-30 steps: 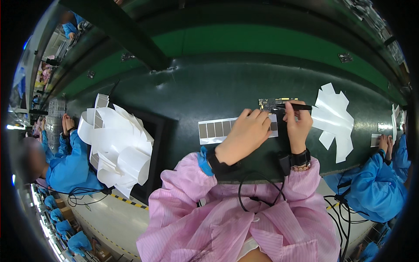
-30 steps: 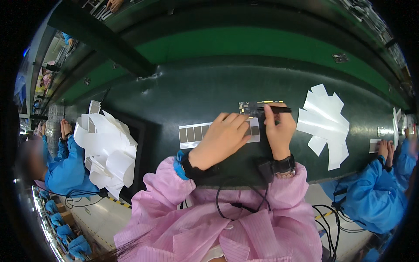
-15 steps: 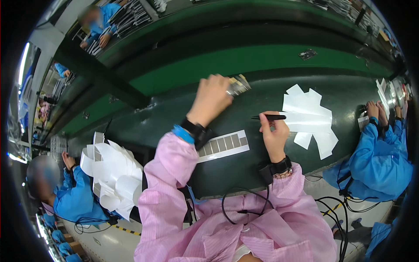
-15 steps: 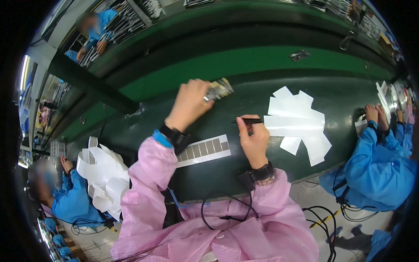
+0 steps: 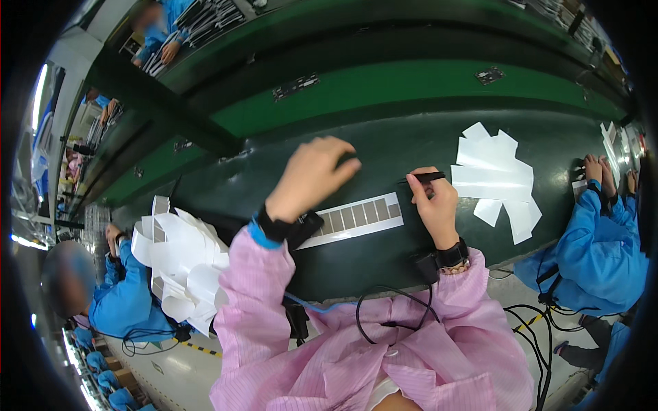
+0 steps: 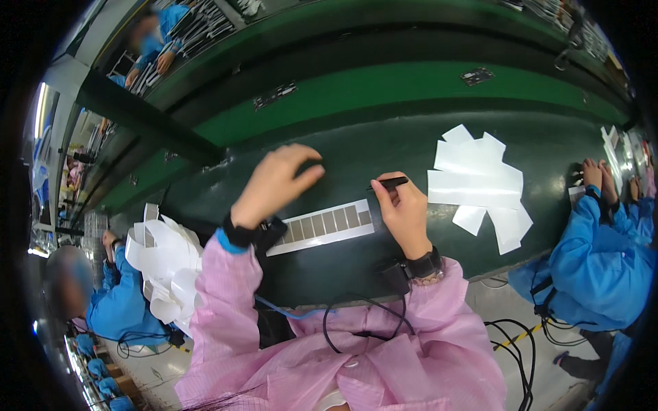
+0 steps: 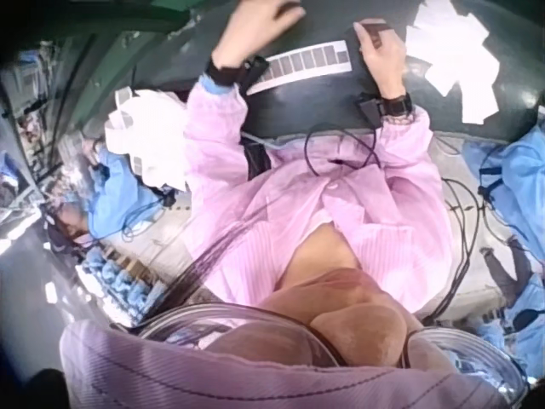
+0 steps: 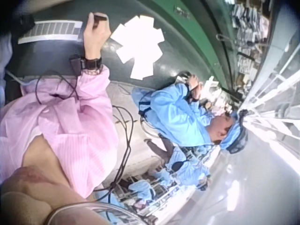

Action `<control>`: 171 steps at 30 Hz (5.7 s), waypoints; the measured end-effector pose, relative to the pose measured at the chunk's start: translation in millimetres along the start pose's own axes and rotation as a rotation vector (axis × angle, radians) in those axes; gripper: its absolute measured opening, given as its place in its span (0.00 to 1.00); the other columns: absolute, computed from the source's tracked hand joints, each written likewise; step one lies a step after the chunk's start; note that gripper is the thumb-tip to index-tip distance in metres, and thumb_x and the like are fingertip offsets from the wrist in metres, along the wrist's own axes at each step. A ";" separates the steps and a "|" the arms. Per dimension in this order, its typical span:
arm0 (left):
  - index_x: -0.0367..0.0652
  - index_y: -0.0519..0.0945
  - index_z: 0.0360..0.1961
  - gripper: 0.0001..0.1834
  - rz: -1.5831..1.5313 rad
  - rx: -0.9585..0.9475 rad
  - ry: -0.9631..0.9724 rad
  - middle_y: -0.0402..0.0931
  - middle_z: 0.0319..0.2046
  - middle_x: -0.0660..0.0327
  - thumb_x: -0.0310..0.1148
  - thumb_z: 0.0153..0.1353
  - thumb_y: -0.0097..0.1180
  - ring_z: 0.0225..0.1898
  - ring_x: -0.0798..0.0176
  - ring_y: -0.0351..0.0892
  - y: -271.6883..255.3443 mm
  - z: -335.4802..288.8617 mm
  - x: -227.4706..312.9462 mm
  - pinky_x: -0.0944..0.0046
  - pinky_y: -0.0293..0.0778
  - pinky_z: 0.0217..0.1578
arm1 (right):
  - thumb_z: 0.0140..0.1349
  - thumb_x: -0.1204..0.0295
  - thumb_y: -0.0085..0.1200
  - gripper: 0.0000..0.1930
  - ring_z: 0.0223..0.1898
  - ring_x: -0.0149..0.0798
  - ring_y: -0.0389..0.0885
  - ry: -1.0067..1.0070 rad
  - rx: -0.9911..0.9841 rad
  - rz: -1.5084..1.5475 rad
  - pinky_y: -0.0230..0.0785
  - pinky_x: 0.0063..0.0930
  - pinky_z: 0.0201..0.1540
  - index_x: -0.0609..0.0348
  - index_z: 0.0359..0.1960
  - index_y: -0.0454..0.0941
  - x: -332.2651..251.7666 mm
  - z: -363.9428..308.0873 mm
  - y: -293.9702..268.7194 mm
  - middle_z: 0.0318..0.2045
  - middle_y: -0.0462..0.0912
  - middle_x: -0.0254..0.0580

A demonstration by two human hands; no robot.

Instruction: The worker attaches small labels or components to printed circuit boards at an industrial assembly line.

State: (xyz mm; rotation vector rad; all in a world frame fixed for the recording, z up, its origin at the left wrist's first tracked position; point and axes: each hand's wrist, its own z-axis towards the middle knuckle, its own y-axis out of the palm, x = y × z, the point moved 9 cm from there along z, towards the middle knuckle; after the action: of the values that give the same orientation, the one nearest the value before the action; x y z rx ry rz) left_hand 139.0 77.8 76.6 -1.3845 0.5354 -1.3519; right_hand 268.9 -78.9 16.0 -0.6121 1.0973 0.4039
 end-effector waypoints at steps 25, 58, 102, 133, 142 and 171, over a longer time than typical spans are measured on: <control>0.36 0.73 0.50 0.24 -0.023 -0.044 0.162 0.69 0.55 0.53 0.36 0.54 0.60 0.57 0.54 0.69 82.0 -76.4 92.2 0.58 0.66 0.56 | 0.56 0.79 0.59 0.03 0.19 0.29 0.77 -0.029 -0.191 -0.056 0.67 0.20 0.23 0.65 0.31 0.79 9.3 -24.8 2.5 0.26 0.80 0.39; 0.37 0.73 0.49 0.22 -0.041 -0.100 0.156 0.67 0.56 0.53 0.34 0.54 0.61 0.55 0.53 0.69 81.7 -70.3 89.5 0.57 0.68 0.52 | 0.63 0.75 0.55 0.05 0.18 0.24 0.74 0.173 -0.029 0.231 0.63 0.16 0.20 0.65 0.34 0.76 31.7 -13.8 -16.0 0.22 0.77 0.35; 0.38 0.68 0.38 0.18 -0.088 0.013 0.106 0.71 0.35 0.52 0.31 0.51 0.63 0.39 0.48 0.72 48.5 10.2 48.1 0.54 0.71 0.38 | 0.66 0.70 0.54 0.08 0.16 0.24 0.70 0.148 0.316 0.414 0.58 0.18 0.19 0.63 0.32 0.75 65.3 27.1 -104.8 0.20 0.75 0.34; 0.33 0.73 0.45 0.19 0.021 0.095 0.113 0.68 0.55 0.49 0.29 0.52 0.59 0.57 0.49 0.68 74.7 -62.4 53.7 0.57 0.67 0.58 | 0.61 0.74 0.58 0.06 0.18 0.25 0.74 -0.022 -0.125 -0.015 0.64 0.20 0.22 0.64 0.30 0.77 26.9 22.5 48.6 0.18 0.77 0.36; 0.34 0.73 0.46 0.19 -0.023 0.085 0.066 0.67 0.54 0.48 0.30 0.53 0.59 0.57 0.48 0.68 76.4 -63.2 50.4 0.56 0.69 0.56 | 0.60 0.75 0.58 0.05 0.18 0.28 0.74 -0.076 -0.142 -0.079 0.64 0.21 0.22 0.63 0.30 0.77 14.1 20.9 49.3 0.18 0.77 0.38; 0.34 0.72 0.48 0.22 -0.049 0.053 0.035 0.65 0.56 0.46 0.31 0.52 0.61 0.58 0.48 0.67 77.6 -63.8 48.5 0.56 0.68 0.56 | 0.59 0.75 0.58 0.05 0.18 0.28 0.74 -0.112 -0.146 -0.100 0.64 0.22 0.21 0.63 0.30 0.77 12.1 21.9 52.3 0.18 0.77 0.39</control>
State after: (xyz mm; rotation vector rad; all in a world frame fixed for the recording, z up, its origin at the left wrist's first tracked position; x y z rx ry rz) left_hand 120.8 -13.0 14.4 -1.3403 0.4878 -1.4223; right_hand 258.5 -24.7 -1.5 -0.7616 0.9319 0.4291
